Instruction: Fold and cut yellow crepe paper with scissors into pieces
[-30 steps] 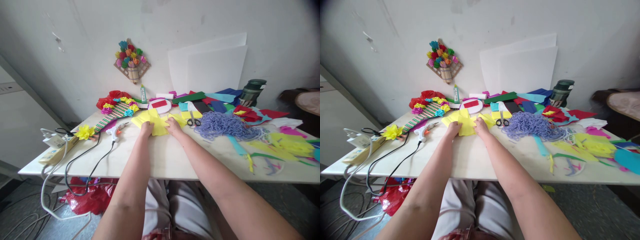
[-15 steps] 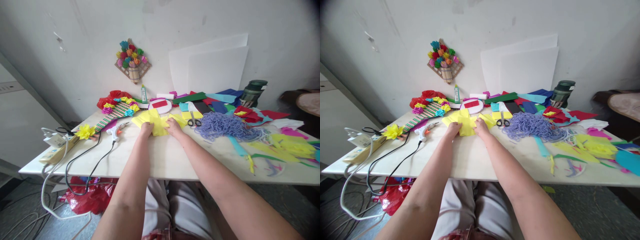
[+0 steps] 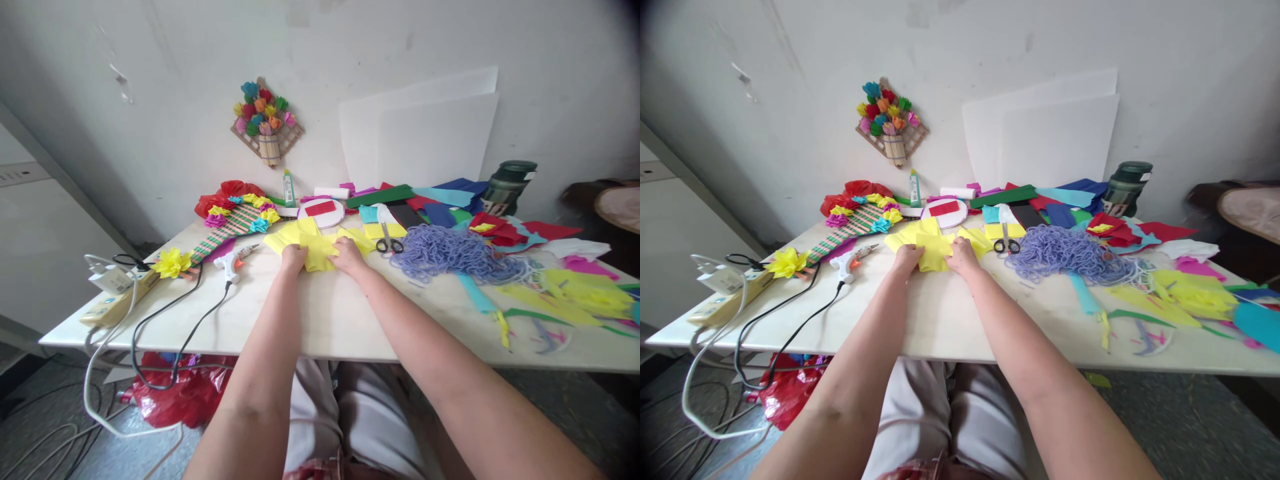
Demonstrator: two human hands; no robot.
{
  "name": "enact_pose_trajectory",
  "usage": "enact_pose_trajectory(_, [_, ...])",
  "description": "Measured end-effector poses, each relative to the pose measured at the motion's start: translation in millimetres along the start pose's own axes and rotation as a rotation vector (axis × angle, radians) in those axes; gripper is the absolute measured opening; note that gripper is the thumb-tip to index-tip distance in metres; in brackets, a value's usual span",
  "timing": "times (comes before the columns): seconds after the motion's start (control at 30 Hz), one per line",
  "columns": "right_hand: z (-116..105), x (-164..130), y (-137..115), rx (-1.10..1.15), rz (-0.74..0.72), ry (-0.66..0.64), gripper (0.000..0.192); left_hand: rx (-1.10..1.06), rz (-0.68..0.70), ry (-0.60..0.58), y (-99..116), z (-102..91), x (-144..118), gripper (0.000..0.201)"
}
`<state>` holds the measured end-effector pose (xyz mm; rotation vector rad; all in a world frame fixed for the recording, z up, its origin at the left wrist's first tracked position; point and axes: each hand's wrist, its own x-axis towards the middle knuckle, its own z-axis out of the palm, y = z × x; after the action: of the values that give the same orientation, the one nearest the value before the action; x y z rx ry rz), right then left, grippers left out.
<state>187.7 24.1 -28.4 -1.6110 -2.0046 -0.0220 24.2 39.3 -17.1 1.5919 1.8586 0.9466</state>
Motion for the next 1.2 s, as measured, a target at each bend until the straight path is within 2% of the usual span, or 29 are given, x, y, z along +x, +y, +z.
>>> enact_pose_trajectory(0.27, [-16,-8,-10,-0.122,0.002,-0.013,0.045,0.070,0.015,0.008,2,-1.5,-2,0.017])
enact_pose_trajectory(0.47, [-15,-7,-19,0.022,-0.215,0.002,0.045,0.109,0.038,0.003,6,-4.7,-8,0.019])
enact_pose_trajectory(0.57, [-7,-7,-24,0.131,-0.264,-0.087,0.047,0.160,0.055,0.000,8,-6.0,-10,0.021])
enact_pose_trajectory(0.77, [-4,-10,-31,0.096,-0.161,-0.381,0.057,0.256,0.079,-0.001,10,-5.4,-11,0.026])
enact_pose_trajectory(0.97, [-5,-12,-32,-0.011,-0.155,-0.452,0.062,0.400,0.158,0.047,14,-6.6,-18,0.025])
enact_pose_trajectory(1.2, [-5,-16,-34,-0.106,-0.102,-0.496,0.066,0.484,0.099,0.043,17,-6.6,-23,0.029])
